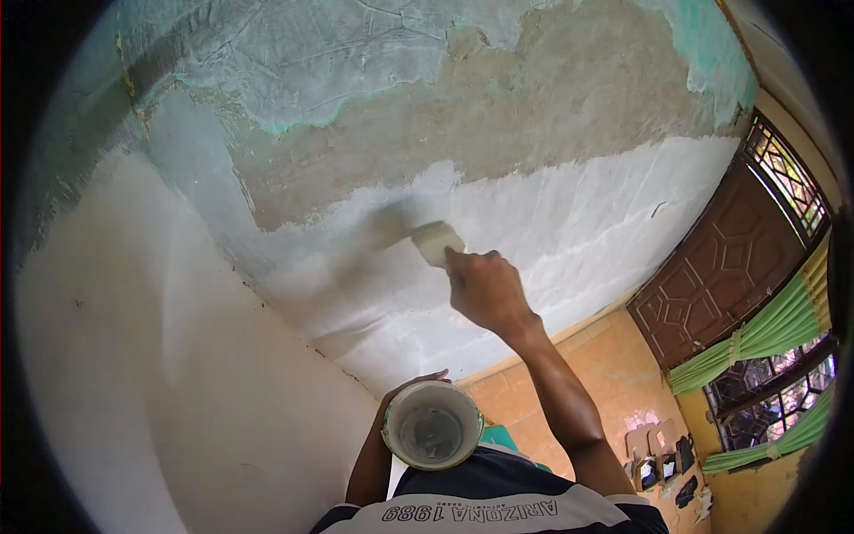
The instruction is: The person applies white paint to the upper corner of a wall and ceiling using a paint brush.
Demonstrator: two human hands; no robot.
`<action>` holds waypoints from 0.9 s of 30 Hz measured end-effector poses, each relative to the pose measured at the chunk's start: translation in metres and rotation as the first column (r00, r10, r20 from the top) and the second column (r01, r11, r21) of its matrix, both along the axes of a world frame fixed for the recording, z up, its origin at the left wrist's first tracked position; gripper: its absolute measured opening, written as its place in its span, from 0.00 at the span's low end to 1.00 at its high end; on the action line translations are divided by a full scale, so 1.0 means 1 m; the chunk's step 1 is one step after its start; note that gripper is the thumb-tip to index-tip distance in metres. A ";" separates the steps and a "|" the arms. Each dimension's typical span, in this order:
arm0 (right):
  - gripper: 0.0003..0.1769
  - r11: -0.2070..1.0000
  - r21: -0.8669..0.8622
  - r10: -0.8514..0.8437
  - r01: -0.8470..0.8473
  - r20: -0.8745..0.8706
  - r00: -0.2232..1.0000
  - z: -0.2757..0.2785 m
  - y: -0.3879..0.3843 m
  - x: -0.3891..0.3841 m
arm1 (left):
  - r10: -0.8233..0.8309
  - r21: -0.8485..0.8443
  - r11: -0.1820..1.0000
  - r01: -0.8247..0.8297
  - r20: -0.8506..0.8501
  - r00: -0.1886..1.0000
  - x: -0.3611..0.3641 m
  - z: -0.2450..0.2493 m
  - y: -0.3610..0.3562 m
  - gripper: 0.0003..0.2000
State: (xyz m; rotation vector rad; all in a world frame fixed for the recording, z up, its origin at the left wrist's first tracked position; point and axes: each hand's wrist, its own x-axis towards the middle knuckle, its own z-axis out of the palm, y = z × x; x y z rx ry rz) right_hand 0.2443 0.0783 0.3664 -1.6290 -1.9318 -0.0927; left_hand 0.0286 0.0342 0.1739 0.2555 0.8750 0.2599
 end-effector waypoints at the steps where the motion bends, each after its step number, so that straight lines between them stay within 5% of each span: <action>1: 0.19 1.000 0.004 0.000 0.000 0.003 1.000 0.004 0.000 0.007 | 0.002 0.006 1.000 -0.002 0.003 1.000 0.000 0.000 0.000 0.10; 3: 0.18 0.966 0.253 -0.024 0.048 -0.096 0.995 0.027 -0.004 0.016 | 0.004 0.013 1.000 -0.004 0.007 1.000 -0.001 -0.004 -0.006 0.10; 6: 0.21 0.950 0.283 -0.076 0.128 -0.189 0.979 0.068 -0.009 0.025 | 0.000 0.014 1.000 0.000 0.002 1.000 0.004 0.000 -0.002 0.10; 11: 0.20 0.960 0.258 -0.102 0.107 -0.033 0.994 0.040 0.014 0.039 | 0.003 0.024 1.000 -0.003 0.005 1.000 0.007 0.002 -0.001 0.10; 13: 0.20 0.987 0.104 -0.129 0.124 0.034 0.991 0.030 0.010 0.039 | 0.007 0.025 1.000 -0.007 0.004 1.000 0.005 -0.003 -0.007 0.10; 17: 0.21 0.992 0.099 -0.083 0.082 0.012 0.996 0.027 -0.003 0.051 | 0.015 0.029 0.999 -0.014 -0.006 1.000 0.008 0.001 -0.005 0.10; 19: 0.29 0.990 0.132 -0.049 0.047 0.012 0.999 0.028 -0.007 0.054 | 0.023 0.036 0.999 -0.023 -0.004 1.000 0.004 -0.002 -0.009 0.10; 22: 0.43 0.974 0.197 -0.050 0.114 -0.302 0.952 0.036 -0.011 0.050 | 0.025 0.040 0.999 -0.024 -0.006 1.000 0.004 -0.002 -0.008 0.10; 27: 0.28 0.910 0.383 -0.049 0.156 -0.275 0.960 0.028 0.005 0.044 | 0.032 0.042 0.999 -0.032 -0.015 0.999 0.003 0.000 -0.009 0.10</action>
